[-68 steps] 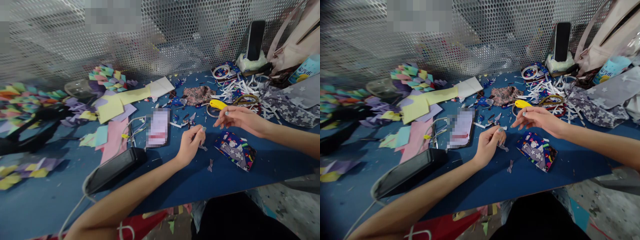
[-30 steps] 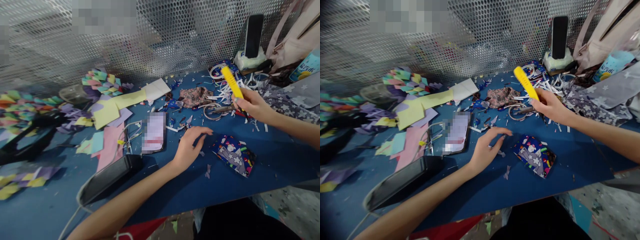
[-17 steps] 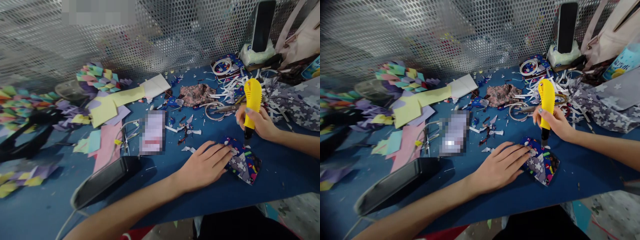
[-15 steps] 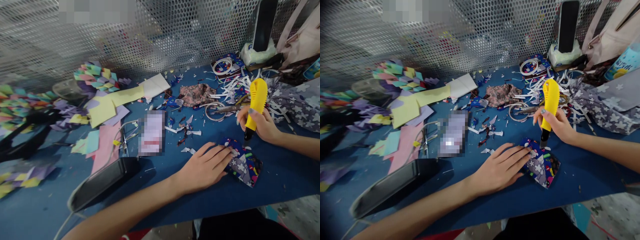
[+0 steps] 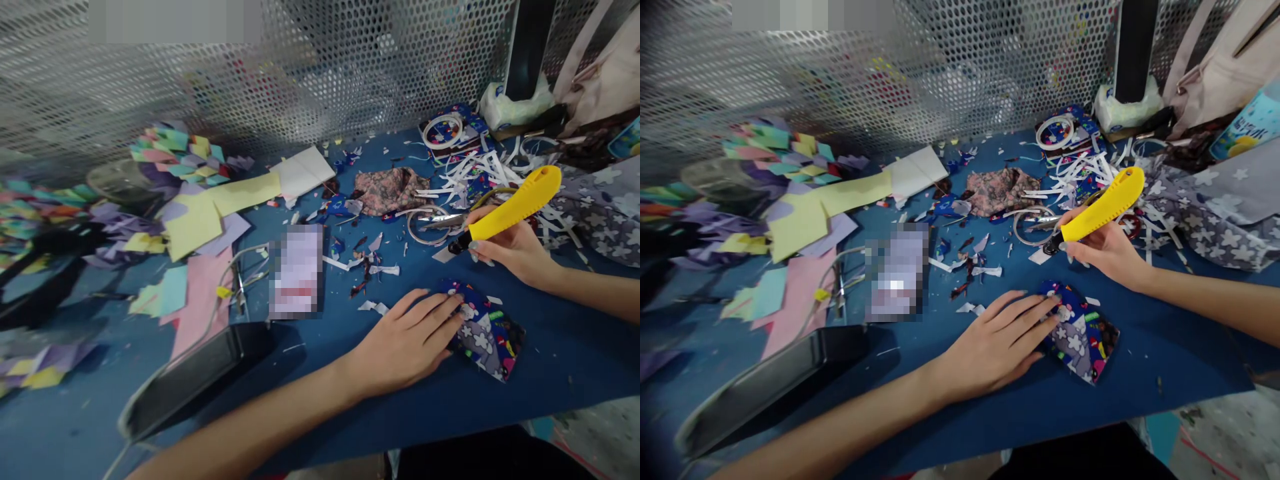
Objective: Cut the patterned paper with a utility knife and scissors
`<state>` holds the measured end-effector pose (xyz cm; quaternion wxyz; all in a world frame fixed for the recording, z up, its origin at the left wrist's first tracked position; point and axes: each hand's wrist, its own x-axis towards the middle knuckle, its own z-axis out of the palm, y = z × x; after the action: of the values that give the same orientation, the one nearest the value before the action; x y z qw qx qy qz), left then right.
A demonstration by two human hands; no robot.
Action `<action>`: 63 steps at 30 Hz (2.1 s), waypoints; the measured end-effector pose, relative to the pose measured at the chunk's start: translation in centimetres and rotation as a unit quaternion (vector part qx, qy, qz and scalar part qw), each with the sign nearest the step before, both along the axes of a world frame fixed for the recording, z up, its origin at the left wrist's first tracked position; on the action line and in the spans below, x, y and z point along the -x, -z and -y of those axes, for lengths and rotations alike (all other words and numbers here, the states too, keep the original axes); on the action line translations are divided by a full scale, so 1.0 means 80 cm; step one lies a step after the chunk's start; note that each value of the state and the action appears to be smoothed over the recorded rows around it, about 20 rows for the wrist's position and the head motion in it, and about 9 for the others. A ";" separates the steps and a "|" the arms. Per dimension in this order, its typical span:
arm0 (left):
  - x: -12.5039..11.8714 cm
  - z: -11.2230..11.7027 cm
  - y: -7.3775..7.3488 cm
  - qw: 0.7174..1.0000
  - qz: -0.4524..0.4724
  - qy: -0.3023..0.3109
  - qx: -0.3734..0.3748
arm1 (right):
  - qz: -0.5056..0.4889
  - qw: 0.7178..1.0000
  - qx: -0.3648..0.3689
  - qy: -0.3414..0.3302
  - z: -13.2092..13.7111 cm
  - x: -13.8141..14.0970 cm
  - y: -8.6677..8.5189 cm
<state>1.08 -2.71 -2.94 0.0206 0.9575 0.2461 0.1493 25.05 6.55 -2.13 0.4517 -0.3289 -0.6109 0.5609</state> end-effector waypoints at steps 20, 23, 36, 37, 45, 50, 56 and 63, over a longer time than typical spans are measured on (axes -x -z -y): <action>0.000 -0.002 0.001 1.000 0.001 -0.006 0.016 | -0.036 0.988 0.082 -0.126 0.007 -0.005 0.000; 0.000 -0.002 0.002 1.000 0.001 -0.005 0.019 | -0.033 0.990 0.076 -0.115 0.007 -0.005 0.001; -0.001 -0.001 0.002 1.000 0.022 -0.006 0.007 | 0.001 0.996 0.015 -0.082 0.010 -0.004 0.000; -0.001 -0.001 0.003 1.000 0.023 -0.006 0.008 | 0.000 0.997 0.018 -0.081 0.010 -0.004 0.001; -0.001 -0.002 0.001 1.000 0.016 -0.001 0.017 | 0.033 0.998 0.032 -0.049 0.005 0.002 -0.002; -0.001 -0.001 0.001 1.000 0.020 -0.003 0.014 | 0.014 1.000 0.017 -0.021 0.007 0.001 -0.003; -0.001 -0.002 -0.001 1.000 0.025 -0.002 0.009 | 0.029 1.000 0.000 0.003 0.008 0.000 -0.003; 0.000 -0.002 0.001 1.000 0.023 0.000 0.010 | 0.024 0.999 0.018 -0.039 0.011 0.000 -0.006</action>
<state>1.06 -2.52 -3.03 0.0359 0.9535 0.2474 0.1686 25.06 5.69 -1.66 0.4089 -0.3265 -0.6234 0.5810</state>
